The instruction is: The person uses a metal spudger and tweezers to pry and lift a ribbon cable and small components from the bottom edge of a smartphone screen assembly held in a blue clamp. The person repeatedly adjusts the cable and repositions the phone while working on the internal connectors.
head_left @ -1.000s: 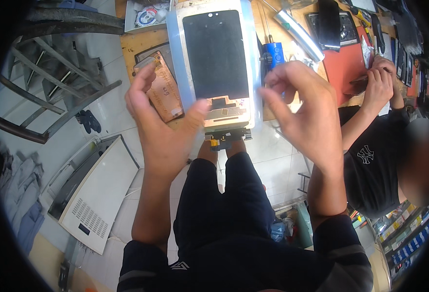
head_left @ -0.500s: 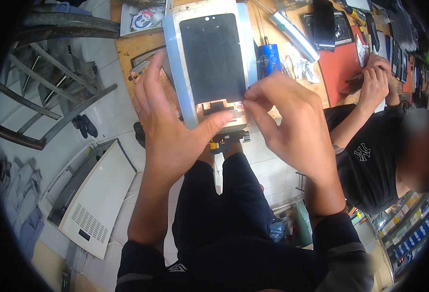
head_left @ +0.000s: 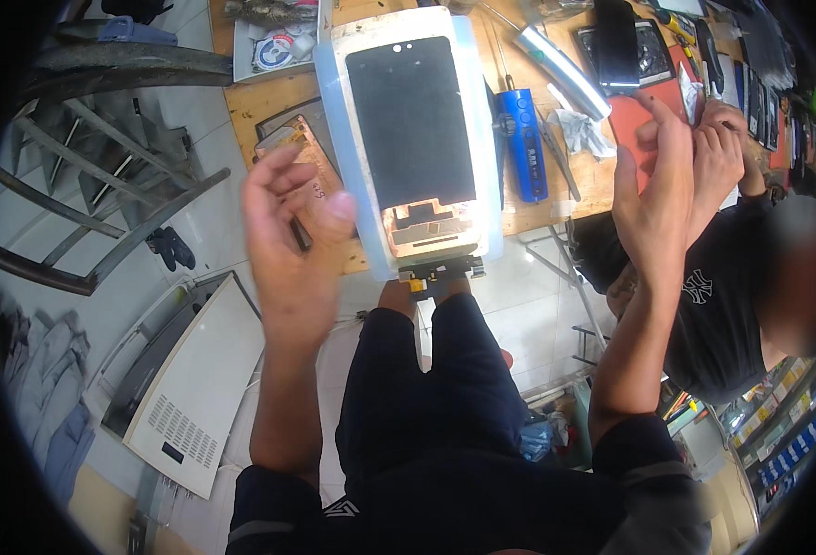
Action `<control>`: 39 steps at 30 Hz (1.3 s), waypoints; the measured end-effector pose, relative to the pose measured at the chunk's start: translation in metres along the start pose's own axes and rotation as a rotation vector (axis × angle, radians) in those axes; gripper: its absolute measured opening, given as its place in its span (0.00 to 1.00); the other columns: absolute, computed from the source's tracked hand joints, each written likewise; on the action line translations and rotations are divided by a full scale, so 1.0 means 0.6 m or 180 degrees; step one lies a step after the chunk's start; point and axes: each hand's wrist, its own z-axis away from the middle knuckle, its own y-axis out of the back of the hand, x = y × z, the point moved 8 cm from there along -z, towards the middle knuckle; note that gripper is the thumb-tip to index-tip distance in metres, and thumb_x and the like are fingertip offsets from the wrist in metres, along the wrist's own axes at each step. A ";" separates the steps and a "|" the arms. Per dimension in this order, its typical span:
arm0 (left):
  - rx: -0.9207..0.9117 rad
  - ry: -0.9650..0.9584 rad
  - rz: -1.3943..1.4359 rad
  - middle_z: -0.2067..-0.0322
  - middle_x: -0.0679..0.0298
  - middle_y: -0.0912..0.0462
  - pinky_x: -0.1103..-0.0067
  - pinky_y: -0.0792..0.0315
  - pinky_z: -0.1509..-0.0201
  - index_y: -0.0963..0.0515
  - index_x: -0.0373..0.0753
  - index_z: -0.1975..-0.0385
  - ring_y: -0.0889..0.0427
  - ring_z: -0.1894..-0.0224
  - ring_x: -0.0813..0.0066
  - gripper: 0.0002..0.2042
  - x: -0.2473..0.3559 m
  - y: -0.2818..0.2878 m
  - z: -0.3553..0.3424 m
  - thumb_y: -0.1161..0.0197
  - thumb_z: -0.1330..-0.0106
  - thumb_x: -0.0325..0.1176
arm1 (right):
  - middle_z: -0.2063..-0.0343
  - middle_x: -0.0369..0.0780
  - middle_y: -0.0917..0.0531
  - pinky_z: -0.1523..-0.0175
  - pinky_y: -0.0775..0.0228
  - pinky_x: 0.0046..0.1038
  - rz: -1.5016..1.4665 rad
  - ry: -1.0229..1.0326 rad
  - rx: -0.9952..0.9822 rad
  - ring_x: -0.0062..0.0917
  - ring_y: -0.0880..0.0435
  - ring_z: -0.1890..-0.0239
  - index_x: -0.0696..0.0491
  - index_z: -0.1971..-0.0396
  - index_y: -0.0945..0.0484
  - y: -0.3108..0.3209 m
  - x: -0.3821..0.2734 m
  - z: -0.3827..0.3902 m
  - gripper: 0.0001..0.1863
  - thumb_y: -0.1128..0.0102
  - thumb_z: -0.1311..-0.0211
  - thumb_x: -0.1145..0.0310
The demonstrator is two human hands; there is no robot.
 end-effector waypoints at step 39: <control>-0.0395 0.0260 -0.0104 0.24 0.37 0.41 0.56 0.44 0.16 0.53 0.34 0.15 0.39 0.20 0.45 0.62 -0.005 -0.006 -0.021 0.15 0.45 0.42 | 0.61 0.33 0.13 0.52 0.25 0.18 -0.2301 -0.2017 -0.0520 0.12 0.18 0.60 0.61 0.52 0.14 -0.052 0.135 0.081 0.10 0.30 0.21 0.68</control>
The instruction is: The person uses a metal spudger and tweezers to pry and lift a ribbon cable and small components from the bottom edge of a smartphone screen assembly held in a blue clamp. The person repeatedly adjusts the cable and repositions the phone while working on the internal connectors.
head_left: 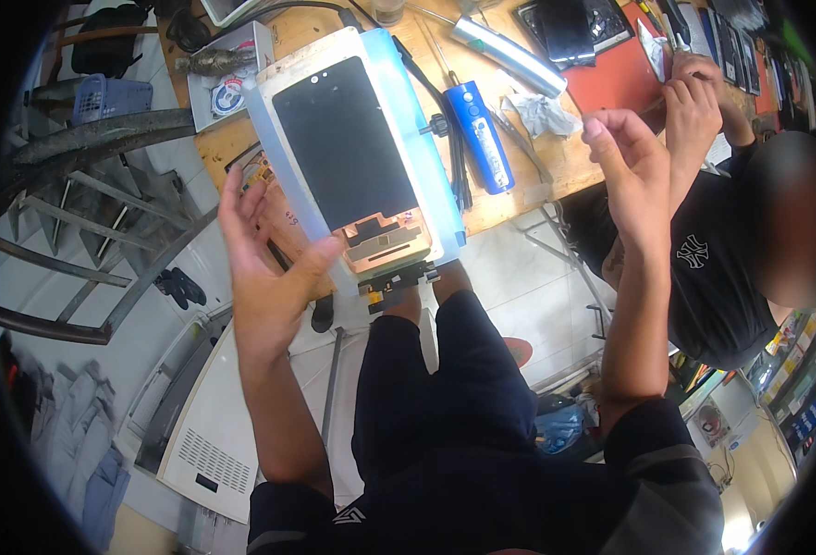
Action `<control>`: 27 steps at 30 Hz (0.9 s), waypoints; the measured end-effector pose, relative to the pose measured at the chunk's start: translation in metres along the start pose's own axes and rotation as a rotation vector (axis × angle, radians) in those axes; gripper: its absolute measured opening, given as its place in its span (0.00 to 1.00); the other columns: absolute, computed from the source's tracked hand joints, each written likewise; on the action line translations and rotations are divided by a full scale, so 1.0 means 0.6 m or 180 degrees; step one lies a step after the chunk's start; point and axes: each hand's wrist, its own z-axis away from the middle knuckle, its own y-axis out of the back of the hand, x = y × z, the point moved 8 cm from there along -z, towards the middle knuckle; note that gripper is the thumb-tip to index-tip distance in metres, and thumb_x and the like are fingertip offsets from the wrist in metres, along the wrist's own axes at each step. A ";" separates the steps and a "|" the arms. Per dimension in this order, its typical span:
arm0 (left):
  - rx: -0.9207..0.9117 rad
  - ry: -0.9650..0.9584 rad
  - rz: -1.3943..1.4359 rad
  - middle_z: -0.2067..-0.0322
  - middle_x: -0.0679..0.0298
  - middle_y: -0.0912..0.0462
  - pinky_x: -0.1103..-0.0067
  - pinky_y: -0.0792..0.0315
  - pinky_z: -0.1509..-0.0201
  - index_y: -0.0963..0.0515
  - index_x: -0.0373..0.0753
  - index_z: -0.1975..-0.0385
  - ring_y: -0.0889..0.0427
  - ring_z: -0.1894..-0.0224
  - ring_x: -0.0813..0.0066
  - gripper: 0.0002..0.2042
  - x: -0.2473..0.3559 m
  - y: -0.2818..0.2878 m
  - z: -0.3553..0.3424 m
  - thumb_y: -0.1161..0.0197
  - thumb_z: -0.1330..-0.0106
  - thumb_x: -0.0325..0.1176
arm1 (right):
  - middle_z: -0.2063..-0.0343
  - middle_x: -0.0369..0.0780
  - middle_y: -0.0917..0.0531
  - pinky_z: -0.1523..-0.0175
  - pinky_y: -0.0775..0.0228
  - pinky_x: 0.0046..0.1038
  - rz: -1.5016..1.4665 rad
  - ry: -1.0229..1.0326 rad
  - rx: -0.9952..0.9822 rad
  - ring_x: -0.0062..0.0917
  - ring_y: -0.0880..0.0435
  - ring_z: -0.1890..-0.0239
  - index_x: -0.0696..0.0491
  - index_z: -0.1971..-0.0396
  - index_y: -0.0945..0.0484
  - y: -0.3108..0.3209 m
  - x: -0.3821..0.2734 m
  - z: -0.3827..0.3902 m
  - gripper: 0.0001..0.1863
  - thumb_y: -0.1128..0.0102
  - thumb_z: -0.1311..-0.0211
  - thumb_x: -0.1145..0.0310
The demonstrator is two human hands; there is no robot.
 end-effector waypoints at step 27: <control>-0.0688 -0.2920 -0.2984 0.45 0.63 0.17 0.58 0.34 0.29 0.08 0.53 0.49 0.24 0.37 0.55 0.20 0.146 -0.086 0.059 0.35 0.33 0.20 | 0.65 0.44 0.15 0.53 0.18 0.43 0.1702 0.1152 0.0212 0.44 0.12 0.59 0.54 0.56 0.12 -0.060 0.052 0.011 0.10 0.25 0.36 0.69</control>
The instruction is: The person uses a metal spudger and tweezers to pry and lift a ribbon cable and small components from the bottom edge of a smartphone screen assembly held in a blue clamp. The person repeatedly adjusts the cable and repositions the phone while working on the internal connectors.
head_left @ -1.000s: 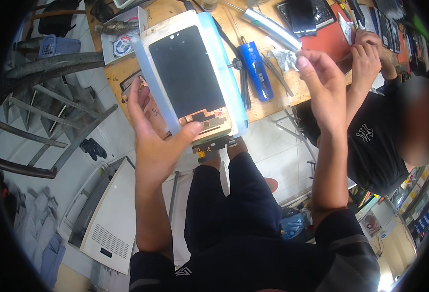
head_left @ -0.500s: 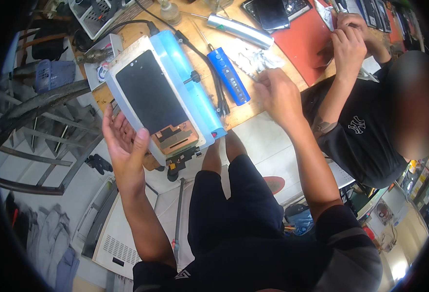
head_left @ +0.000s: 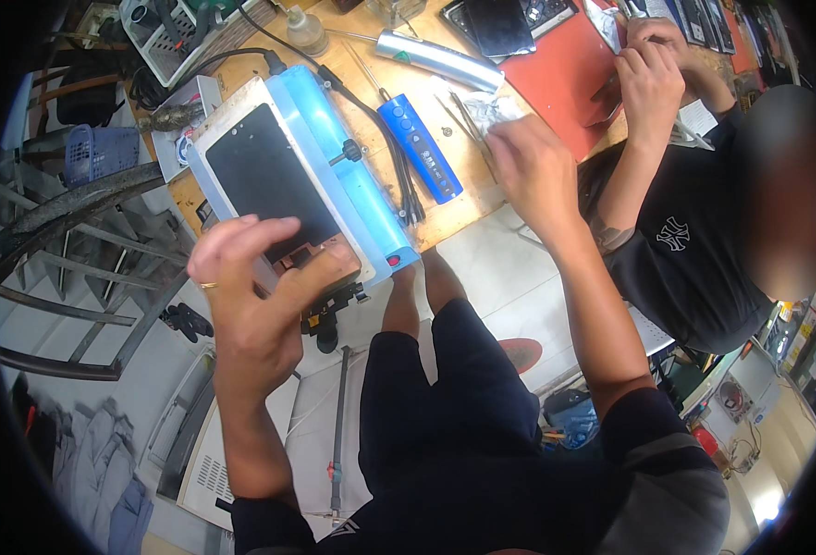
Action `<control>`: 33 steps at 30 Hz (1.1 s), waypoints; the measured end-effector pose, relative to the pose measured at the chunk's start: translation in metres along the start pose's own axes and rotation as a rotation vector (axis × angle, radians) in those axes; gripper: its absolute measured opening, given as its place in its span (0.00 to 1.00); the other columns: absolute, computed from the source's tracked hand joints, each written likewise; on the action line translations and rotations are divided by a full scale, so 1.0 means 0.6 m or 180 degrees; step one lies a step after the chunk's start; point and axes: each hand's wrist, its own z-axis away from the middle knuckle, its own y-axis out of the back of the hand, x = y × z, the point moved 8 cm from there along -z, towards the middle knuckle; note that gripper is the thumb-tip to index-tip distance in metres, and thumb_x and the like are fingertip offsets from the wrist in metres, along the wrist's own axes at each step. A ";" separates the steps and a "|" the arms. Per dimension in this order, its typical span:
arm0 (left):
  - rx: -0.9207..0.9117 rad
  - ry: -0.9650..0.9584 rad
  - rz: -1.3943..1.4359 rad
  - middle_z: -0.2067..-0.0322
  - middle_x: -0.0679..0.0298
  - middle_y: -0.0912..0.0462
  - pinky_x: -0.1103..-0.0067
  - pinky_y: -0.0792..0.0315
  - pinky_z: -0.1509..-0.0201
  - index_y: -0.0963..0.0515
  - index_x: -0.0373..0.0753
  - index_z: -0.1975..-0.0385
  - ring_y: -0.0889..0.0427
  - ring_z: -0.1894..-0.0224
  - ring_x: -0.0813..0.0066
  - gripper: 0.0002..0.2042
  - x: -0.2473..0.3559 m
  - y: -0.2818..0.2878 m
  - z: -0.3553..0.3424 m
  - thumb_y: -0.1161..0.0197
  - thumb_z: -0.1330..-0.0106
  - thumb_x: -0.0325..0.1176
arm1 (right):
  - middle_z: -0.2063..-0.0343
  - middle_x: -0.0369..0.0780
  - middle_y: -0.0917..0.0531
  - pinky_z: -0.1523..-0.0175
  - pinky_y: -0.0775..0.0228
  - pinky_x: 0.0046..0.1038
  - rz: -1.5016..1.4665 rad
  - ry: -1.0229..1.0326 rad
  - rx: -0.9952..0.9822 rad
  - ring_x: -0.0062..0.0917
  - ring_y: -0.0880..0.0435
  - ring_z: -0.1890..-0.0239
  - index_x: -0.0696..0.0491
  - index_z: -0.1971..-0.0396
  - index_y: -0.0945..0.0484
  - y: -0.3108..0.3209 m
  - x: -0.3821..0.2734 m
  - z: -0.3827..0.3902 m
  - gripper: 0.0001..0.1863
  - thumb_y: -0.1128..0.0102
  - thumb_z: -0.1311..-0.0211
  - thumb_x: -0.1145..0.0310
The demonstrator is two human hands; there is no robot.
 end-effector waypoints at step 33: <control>0.0651 0.0838 0.1805 0.64 0.59 0.12 0.69 0.22 0.58 0.13 0.35 0.58 0.15 0.65 0.60 0.05 0.068 0.045 0.080 0.26 0.30 0.25 | 0.71 0.41 0.19 0.69 0.26 0.27 -0.3126 -0.0014 -0.0118 0.24 0.20 0.75 0.61 0.59 0.22 0.193 -0.159 0.107 0.07 0.31 0.27 0.76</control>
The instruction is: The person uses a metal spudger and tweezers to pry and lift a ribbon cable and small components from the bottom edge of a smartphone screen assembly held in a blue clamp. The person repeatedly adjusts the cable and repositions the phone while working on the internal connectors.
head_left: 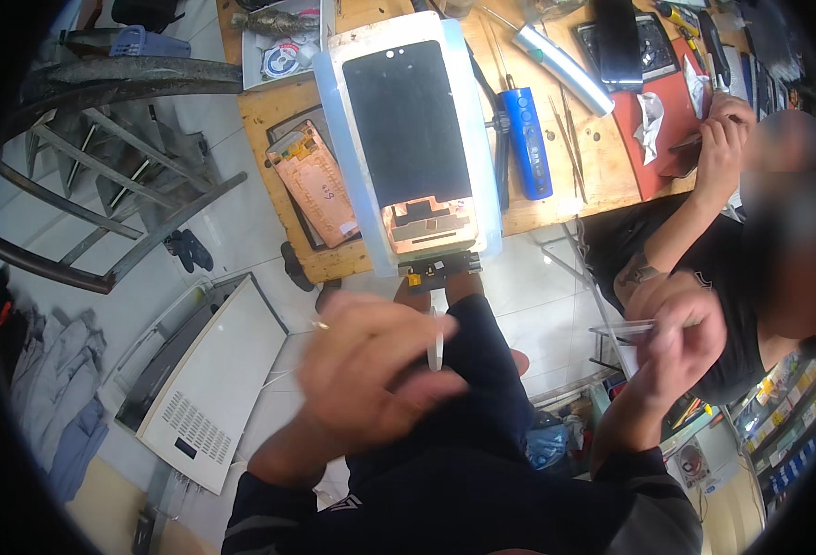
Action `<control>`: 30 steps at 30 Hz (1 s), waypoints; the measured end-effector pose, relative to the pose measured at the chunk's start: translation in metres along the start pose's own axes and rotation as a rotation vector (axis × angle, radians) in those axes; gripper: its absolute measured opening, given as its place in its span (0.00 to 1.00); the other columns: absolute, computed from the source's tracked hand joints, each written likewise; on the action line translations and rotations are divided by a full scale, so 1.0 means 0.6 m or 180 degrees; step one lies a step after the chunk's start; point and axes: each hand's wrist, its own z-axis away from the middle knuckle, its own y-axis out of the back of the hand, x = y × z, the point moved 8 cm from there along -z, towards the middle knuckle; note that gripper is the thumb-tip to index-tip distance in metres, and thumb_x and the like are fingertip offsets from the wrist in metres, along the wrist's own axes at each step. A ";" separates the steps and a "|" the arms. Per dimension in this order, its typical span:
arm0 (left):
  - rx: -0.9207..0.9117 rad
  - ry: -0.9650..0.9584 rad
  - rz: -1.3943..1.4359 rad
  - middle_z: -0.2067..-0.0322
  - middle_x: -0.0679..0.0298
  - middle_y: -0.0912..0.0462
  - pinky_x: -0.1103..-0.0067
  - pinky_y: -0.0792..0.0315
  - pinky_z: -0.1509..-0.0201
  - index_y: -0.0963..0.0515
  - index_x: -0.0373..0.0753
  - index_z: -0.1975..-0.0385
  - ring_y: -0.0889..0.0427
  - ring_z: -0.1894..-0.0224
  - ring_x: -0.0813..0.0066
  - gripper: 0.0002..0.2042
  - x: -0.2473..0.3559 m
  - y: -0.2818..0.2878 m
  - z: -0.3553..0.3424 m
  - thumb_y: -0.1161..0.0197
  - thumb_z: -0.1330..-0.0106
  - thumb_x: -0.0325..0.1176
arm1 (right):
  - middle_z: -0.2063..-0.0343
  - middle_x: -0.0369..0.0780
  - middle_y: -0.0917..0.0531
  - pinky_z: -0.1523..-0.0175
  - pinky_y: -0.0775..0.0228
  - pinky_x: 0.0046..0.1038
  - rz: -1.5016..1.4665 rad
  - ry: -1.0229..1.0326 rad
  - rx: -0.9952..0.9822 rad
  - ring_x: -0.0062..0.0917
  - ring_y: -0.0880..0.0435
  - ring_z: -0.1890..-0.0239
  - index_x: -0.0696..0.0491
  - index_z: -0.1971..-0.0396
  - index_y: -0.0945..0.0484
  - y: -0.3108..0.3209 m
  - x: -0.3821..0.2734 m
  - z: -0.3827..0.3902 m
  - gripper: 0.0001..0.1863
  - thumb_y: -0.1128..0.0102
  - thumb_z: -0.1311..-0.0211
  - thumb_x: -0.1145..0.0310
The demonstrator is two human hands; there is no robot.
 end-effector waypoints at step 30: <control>-0.0880 -0.0508 -0.2187 0.57 0.66 0.24 0.61 0.42 0.38 0.07 0.50 0.50 0.27 0.49 0.62 0.15 -0.019 -0.045 -0.079 0.28 0.34 0.45 | 0.63 0.39 0.12 0.59 0.17 0.21 0.0575 -0.0236 -0.0706 0.20 0.09 0.65 0.64 0.57 0.16 -0.168 0.108 -0.092 0.03 0.32 0.25 0.81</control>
